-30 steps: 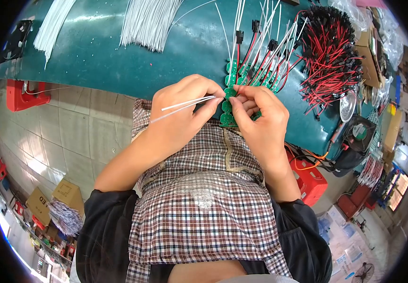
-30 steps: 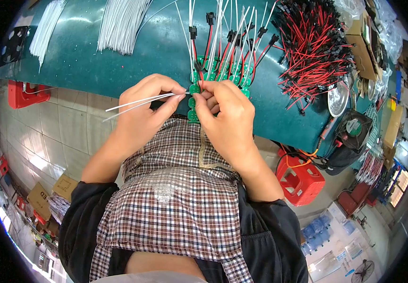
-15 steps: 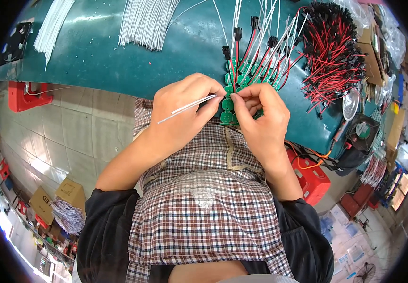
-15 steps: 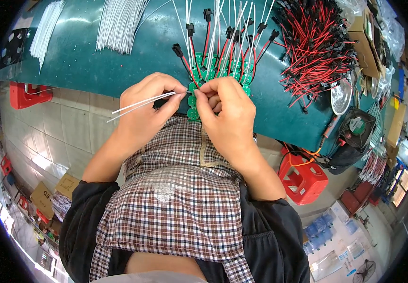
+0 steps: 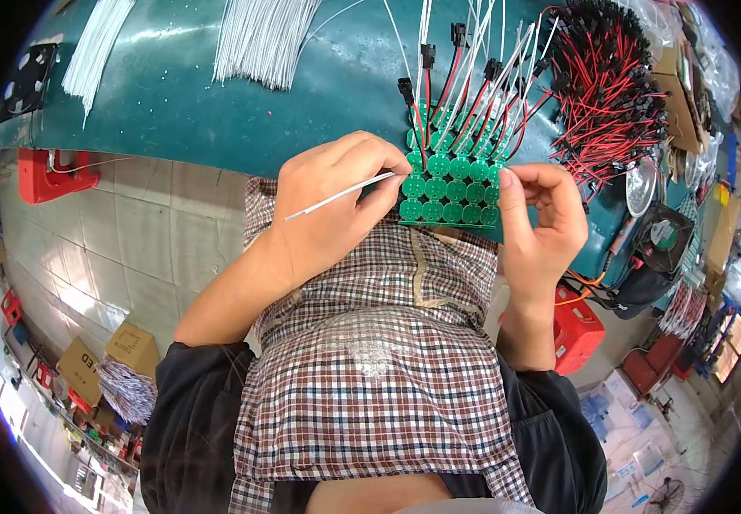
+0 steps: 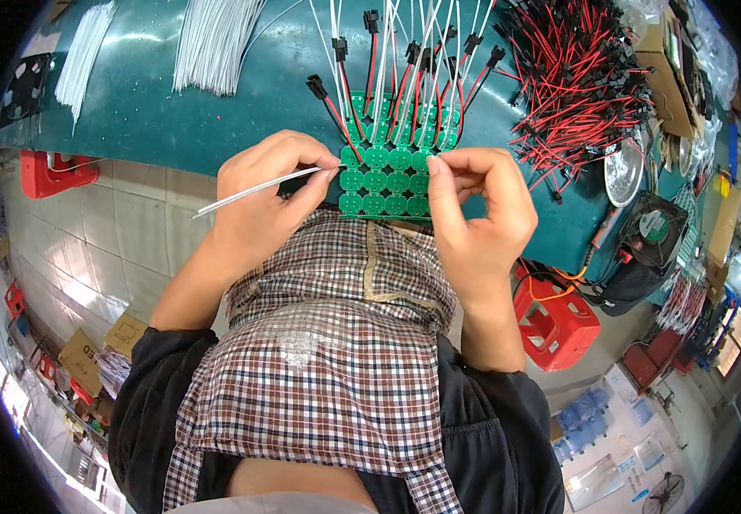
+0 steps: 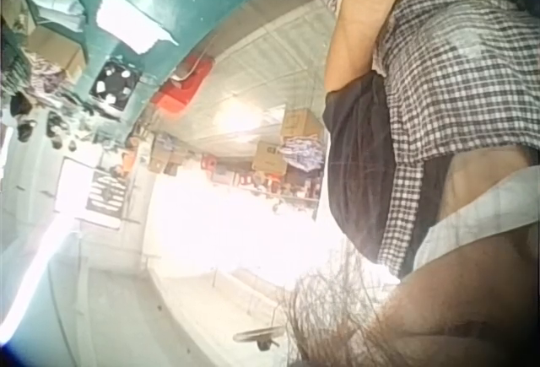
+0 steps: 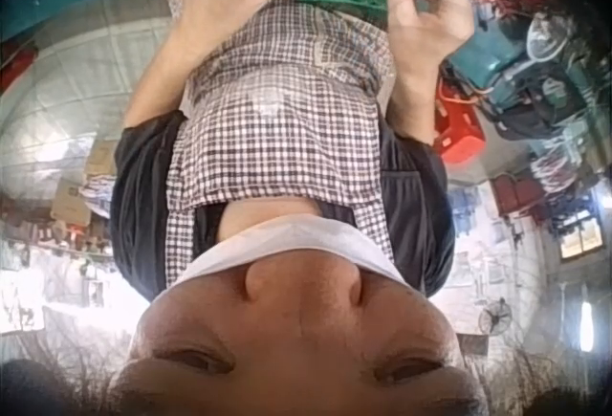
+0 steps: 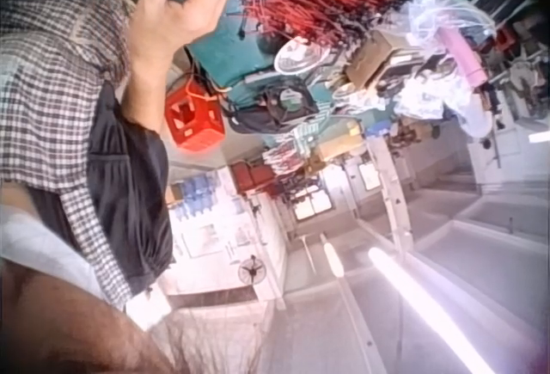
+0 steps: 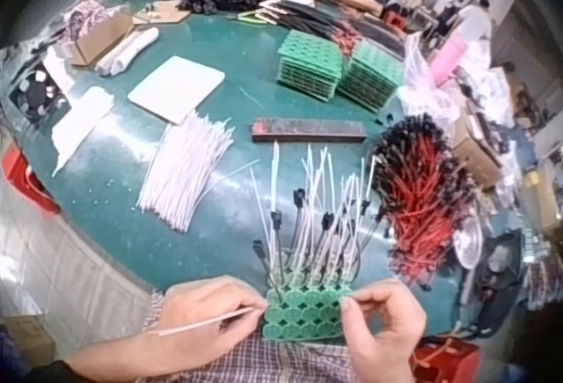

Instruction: Inserting red and black wires into green plastic LED module housings at a factory workbench.

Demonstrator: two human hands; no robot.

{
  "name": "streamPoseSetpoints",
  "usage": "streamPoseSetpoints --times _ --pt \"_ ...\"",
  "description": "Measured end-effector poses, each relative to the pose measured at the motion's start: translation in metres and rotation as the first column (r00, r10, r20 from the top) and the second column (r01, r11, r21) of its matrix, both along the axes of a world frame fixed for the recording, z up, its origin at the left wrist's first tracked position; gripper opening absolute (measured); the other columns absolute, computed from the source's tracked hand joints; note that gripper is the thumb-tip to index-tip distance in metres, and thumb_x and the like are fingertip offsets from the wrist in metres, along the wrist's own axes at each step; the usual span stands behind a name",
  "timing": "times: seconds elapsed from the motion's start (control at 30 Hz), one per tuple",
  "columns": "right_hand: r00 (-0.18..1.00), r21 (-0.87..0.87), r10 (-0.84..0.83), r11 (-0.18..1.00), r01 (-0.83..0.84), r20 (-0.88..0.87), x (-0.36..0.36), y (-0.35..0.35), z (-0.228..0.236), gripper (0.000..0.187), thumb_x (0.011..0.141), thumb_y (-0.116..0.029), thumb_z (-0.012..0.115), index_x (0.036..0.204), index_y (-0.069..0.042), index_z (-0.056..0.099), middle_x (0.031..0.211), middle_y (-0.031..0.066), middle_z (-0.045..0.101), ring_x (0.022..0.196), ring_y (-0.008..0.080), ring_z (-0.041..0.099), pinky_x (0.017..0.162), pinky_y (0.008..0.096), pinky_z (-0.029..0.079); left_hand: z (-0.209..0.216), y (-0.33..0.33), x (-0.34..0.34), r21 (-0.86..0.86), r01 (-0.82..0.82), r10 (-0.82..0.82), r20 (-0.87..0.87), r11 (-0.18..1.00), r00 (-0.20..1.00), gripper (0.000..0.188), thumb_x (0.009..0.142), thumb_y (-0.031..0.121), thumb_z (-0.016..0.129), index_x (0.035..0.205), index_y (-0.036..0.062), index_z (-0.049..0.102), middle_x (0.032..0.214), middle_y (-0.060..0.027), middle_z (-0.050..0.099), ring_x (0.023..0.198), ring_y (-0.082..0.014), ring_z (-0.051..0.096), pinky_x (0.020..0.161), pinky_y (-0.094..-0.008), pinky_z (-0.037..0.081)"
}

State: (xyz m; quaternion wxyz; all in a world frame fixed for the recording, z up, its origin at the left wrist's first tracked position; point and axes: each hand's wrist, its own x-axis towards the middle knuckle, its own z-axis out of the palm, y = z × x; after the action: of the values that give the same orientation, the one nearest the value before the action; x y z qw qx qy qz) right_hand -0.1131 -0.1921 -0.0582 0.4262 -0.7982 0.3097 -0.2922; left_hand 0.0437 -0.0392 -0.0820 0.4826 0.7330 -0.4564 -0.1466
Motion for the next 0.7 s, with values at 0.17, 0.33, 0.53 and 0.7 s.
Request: streamPoseSetpoints --times 0.17,0.33,0.53,0.7 --pt "0.993 -0.030 -0.118 0.993 0.118 0.010 -0.009 -0.014 0.006 0.010 0.086 0.005 0.074 0.089 0.002 0.064 0.082 0.0036 0.064 0.066 0.0063 0.058 0.059 0.0202 0.046 -0.001 -0.003 -0.002 0.033 -0.015 0.015 0.016 0.999 1.000 0.008 0.080 0.008 0.075 0.084 0.0081 0.068 0.082 -0.0039 0.069 0.072 -0.0214 0.068 0.062 -0.0327 0.053" --pt "0.904 -0.222 -0.389 0.911 0.348 -0.178 -0.030 -0.057 0.001 0.008 0.085 0.004 0.073 0.090 0.003 0.067 0.078 0.0032 0.064 0.061 0.0060 0.056 0.057 0.0215 0.045 0.007 -0.005 0.003 0.126 0.021 -0.020 -0.011 0.992 1.000 0.012 0.079 0.011 0.078 0.082 0.0066 0.068 0.079 -0.0048 0.069 0.068 -0.0201 0.067 0.060 -0.0323 0.052" --pt "0.889 -0.394 -0.332 0.898 0.197 -0.314 -0.040 -0.075 0.001 0.012 0.082 0.001 0.075 0.093 -0.003 0.070 0.087 0.0054 0.061 0.058 0.0116 0.057 0.056 0.0264 0.047 0.007 -0.013 0.004 0.244 0.002 -0.004 0.008 0.970 1.000 0.018 0.080 0.011 0.081 0.080 0.0011 0.066 0.072 -0.0048 0.065 0.057 -0.0120 0.058 0.053 -0.0265 0.046" --pt "0.869 -0.495 -0.313 0.864 0.093 -0.383 -0.037 -0.085 -0.003 0.012 0.084 -0.002 0.074 0.095 -0.005 0.071 0.089 0.0048 0.058 0.064 0.0122 0.057 0.059 0.0276 0.048 0.009 -0.014 0.003 0.264 -0.018 0.027 -0.029 0.964 0.999 0.020 0.079 0.012 0.082 0.078 0.0012 0.065 0.070 -0.0038 0.063 0.056 -0.0099 0.053 0.053 -0.0261 0.045"
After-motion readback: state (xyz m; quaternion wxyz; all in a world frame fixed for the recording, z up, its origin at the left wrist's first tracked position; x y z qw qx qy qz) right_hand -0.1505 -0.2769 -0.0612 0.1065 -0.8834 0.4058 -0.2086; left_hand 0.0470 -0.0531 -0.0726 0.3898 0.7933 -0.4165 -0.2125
